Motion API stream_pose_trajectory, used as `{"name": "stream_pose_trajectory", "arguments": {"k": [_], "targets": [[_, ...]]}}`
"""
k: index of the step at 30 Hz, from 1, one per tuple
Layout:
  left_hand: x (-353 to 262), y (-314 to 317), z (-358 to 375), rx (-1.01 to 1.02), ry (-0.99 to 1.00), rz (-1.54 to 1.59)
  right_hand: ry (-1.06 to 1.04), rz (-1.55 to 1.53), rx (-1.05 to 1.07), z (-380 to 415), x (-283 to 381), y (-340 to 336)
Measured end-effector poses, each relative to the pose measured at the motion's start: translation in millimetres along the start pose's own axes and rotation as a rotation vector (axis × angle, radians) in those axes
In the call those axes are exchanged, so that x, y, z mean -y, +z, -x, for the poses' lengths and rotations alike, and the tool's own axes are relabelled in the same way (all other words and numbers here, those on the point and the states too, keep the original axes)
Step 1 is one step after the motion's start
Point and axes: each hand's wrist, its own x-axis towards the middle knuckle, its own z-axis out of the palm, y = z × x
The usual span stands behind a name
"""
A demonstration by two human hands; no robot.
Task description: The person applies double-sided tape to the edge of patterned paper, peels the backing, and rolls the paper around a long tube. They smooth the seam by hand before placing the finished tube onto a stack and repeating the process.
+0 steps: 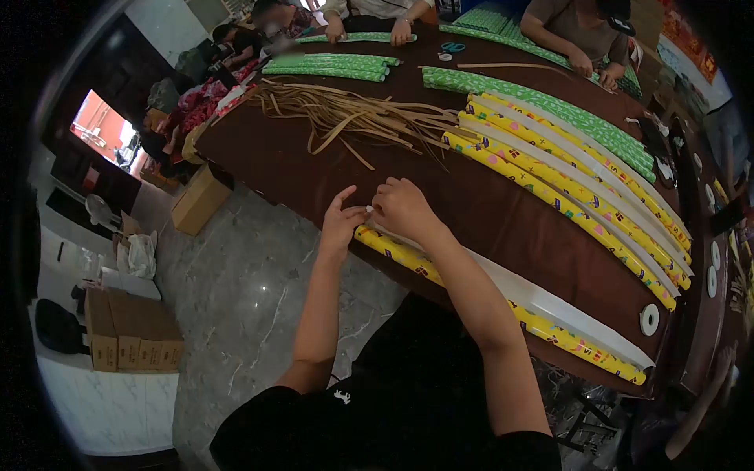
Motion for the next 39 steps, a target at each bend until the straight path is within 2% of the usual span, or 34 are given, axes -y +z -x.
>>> {"name": "stream_pose_trajectory", "arguments": {"k": [6,9,11,15,17,20,22,23,25,31,35,37,39], "targets": [[3.3,5.1,2.2,-0.002,0.017,-0.025,0.022,0.084,-0.03,-0.4,8.5,9.3],[4.0,5.1,2.4,-0.01,0.018,-0.033,-0.041,0.212,-0.074,-1.8,8.8,13.6],[6.1,4.5,1.4,-0.021,0.023,-0.047,0.155,0.062,-0.019,-1.9,11.9,11.2],[8.5,3.4,1.3,-0.006,0.085,-0.074,0.27,-0.066,-0.055,-1.6,7.1,9.1],[8.4,3.5,1.3,0.004,0.098,-0.082,0.459,-0.207,-0.03,-2.8,6.3,7.3],[4.6,6.1,3.2,-0.014,0.098,-0.081,0.563,-0.328,-0.06,-3.6,-1.1,9.8],[7.0,3.9,-0.5,-0.1,0.304,-0.465,0.602,-0.433,-0.055,-4.5,-6.5,9.1],[7.8,2.2,-2.3,-0.097,0.305,-0.467,0.636,-0.539,-0.047,-4.4,-8.4,9.1],[11.3,-2.0,-8.5,-0.116,0.467,-0.572,0.672,-0.593,-0.027,-6.6,-4.5,1.4],[14.1,-6.2,-17.2,0.027,0.301,-0.347,0.678,-0.701,-0.029,-5.1,-10.7,9.2],[22.6,-15.5,-27.1,0.078,0.331,-0.296,0.685,-0.728,-0.025,-4.5,-12.4,9.3],[-0.2,-8.9,-12.6,0.083,0.237,-0.282,0.671,-0.745,-0.031,-4.1,-13.7,10.6],[0.0,-10.1,-13.2,0.095,0.235,-0.261,0.659,-0.762,-0.036,-4.6,-13.0,9.2]]}}
